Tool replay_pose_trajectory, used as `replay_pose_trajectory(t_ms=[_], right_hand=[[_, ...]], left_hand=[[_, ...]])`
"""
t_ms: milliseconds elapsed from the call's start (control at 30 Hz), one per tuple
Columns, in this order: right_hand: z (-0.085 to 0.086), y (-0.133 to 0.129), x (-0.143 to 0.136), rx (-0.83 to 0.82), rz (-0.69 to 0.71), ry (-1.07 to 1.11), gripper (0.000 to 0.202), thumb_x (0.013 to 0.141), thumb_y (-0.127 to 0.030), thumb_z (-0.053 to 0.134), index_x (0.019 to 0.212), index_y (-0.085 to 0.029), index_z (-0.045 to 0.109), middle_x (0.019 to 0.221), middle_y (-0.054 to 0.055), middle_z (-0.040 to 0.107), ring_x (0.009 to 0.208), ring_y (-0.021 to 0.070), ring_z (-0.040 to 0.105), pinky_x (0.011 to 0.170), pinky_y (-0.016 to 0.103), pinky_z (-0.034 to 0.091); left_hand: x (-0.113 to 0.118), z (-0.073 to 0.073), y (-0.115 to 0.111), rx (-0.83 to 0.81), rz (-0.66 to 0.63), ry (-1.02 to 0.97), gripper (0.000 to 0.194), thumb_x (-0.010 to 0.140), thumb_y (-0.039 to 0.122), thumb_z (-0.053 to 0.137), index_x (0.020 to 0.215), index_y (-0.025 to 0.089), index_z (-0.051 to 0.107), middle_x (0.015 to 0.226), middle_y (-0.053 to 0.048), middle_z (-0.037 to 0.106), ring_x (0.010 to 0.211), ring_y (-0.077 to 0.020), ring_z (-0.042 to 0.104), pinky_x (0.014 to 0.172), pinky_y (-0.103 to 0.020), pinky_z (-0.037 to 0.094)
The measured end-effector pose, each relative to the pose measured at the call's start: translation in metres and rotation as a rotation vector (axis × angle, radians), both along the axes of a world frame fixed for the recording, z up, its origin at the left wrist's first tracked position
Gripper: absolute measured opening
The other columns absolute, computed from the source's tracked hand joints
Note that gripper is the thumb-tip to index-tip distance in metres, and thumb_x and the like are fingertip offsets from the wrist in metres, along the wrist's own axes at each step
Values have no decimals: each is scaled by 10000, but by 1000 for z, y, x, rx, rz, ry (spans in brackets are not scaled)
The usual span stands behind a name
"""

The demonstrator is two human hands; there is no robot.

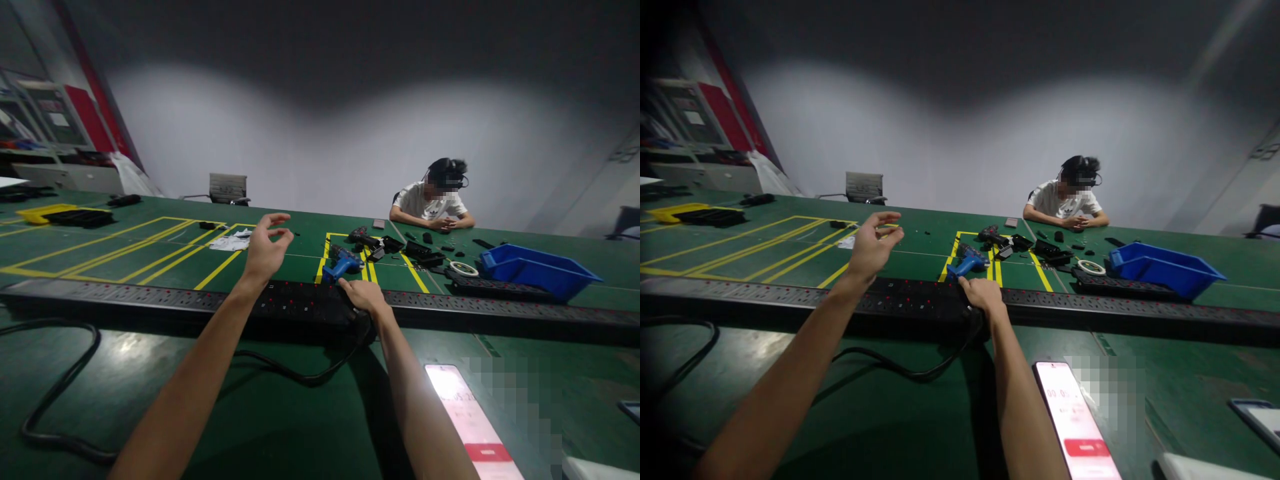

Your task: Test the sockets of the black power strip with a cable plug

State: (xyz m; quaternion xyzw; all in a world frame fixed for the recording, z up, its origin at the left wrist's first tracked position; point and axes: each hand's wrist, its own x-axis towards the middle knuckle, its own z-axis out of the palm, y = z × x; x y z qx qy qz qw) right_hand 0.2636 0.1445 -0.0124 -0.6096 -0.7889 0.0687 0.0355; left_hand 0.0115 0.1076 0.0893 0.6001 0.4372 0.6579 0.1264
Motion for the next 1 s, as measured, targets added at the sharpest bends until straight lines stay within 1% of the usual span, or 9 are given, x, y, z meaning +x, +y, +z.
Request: replay_pose_trajectory(t_ms=[133, 200, 267, 367, 433, 567, 700, 833, 1000], right_hand=[[3, -2, -4, -15, -20, -8, 804, 915, -684, 67, 1081, -208, 692, 1177, 130, 652, 1132, 299, 570, 942, 401, 395], [4, -4, -5, -16, -46, 0, 793, 934, -648, 60, 1115, -191, 683, 1202, 141, 639, 1142, 300, 561, 943, 391, 387], [6, -6, -5, 1, -64, 32, 754, 957, -600, 64, 1146, -187, 666, 1207, 139, 637, 1131, 288, 567, 925, 367, 389], [8, -12, -2, 52, -59, 75, 595, 982, -524, 154, 1175, -228, 632, 1191, 97, 647, 1090, 258, 587, 862, 317, 402], [8, -15, 0, 83, -49, 70, 499, 977, -502, 240, 1163, -242, 623, 1172, 83, 653, 1069, 247, 592, 822, 290, 400], [6, -15, 3, 117, -8, 57, 472, 975, -499, 272, 1052, -223, 647, 1052, 87, 682, 977, 225, 613, 753, 265, 387], [4, -11, 4, 130, -9, 132, 422, 961, -497, 333, 975, -231, 660, 973, 57, 696, 882, 189, 619, 707, 245, 378], [2, -8, 6, 131, -22, 288, 338, 909, -481, 455, 968, -232, 676, 961, 33, 701, 855, 165, 616, 675, 223, 377], [0, -2, 10, 105, -61, 398, 230, 825, -361, 548, 940, -234, 701, 930, 11, 703, 840, 165, 607, 682, 224, 387]], left_hand=[[-8, 19, -17, 67, 30, -10, 322, 785, 189, 608, 1106, 190, 576, 1125, -52, 622, 915, -149, 621, 833, -327, 524], [-1, 24, -30, 18, -45, 83, 262, 800, 205, 600, 1062, 189, 594, 1059, -47, 644, 909, -157, 621, 822, -337, 526], [13, 24, -44, -67, -243, 269, 227, 810, 201, 588, 1037, 195, 609, 1024, -38, 657, 883, -155, 625, 804, -337, 527], [37, 15, -56, -129, -633, 566, 249, 793, 115, 550, 1009, 206, 635, 1051, -32, 644, 942, -157, 613, 810, -310, 523], [52, 3, -58, -139, -726, 692, 338, 776, 49, 500, 1044, 207, 632, 1049, -36, 639, 946, -155, 609, 820, -304, 515], [76, -22, -57, -91, -750, 1006, 474, 710, 21, 565, 1121, 247, 628, 1172, -40, 609, 1139, -213, 545, 997, -357, 433], [92, -38, -62, -123, -652, 1254, 494, 723, 93, 617, 1158, 326, 607, 1261, -24, 561, 1169, -255, 533, 971, -390, 446], [102, -46, -65, -93, -560, 1329, 483, 734, 207, 671, 1192, 335, 583, 1270, -38, 553, 1159, -278, 536, 938, -401, 459], [104, -52, -58, -53, -492, 1359, 431, 759, 193, 622, 1168, 324, 591, 1244, -43, 587, 1179, -282, 533, 917, -402, 462]])
